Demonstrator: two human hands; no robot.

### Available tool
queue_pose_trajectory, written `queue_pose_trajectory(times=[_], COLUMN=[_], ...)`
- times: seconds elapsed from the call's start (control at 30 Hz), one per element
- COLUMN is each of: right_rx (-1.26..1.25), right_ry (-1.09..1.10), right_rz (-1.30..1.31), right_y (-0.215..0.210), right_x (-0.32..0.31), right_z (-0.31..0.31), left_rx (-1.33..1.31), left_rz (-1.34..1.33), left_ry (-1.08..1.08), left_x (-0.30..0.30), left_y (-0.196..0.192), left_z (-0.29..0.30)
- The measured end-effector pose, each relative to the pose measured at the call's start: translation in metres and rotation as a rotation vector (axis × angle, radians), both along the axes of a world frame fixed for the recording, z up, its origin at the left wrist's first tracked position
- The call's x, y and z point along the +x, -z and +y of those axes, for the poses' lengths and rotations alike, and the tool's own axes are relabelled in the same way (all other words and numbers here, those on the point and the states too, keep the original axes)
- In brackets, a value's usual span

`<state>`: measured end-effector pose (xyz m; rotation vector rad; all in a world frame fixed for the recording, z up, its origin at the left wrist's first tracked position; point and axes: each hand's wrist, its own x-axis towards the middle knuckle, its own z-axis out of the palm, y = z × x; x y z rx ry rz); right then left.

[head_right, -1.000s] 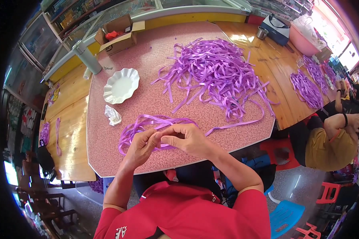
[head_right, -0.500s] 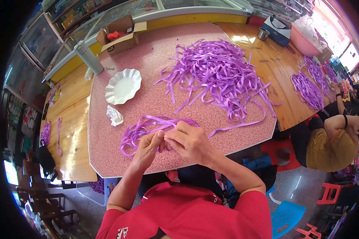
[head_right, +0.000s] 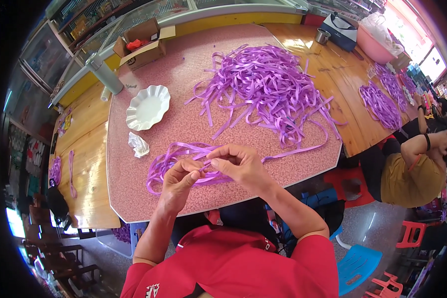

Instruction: Untangling and sorting long purple ribbons from a large pile on a workshop table.

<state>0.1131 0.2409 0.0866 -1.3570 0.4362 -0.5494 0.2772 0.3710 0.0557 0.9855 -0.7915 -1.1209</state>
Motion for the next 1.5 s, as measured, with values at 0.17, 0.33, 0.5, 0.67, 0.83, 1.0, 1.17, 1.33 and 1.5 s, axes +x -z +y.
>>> queue_pose_trajectory(times=[0.17, 0.33, 0.5, 0.67, 0.83, 1.0, 1.17, 1.33, 1.5], right_rx=[0.186, 0.173, 0.049, -0.022, 0.071, 0.146, -0.550, -1.146, -1.264], right_ry=[0.087, 0.061, 0.134, 0.022, 0.045, 0.120, 0.265, 0.389, 0.377], right_rz=[-0.011, 0.006, -0.072, 0.024, 0.001, -0.092, -0.102, -0.267, -0.200], right_y=[0.009, 0.035, 0.035, 0.032, 0.022, 0.016, 0.017, 0.016, 0.015], right_x=[0.004, 0.005, 0.008, 0.004, 0.006, 0.012, 0.013, 0.018, 0.015], right_z=[-0.004, 0.006, 0.018, 0.006, 0.012, 0.026, 0.024, 0.009, 0.005], left_rx=[-0.009, -0.041, -0.384, -0.487, -0.505, -0.249, -0.086, 0.083, 0.053], left_rz=[0.120, 0.263, -1.146, -1.359, -1.355, -0.836, 0.156, 0.507, 0.392], left_ry=[-0.014, -0.127, -0.448, -0.364, -0.361, -0.363, -0.114, 0.068, -0.047], left_x=[-0.005, -0.015, -0.007, 0.000, 0.000, -0.010, -0.021, -0.012, -0.010], left_y=[-0.003, -0.004, -0.002, -0.014, -0.011, 0.005, -0.006, -0.013, -0.011], left_z=[0.000, -0.006, -0.016, -0.021, -0.021, -0.013, -0.015, -0.016, -0.012])
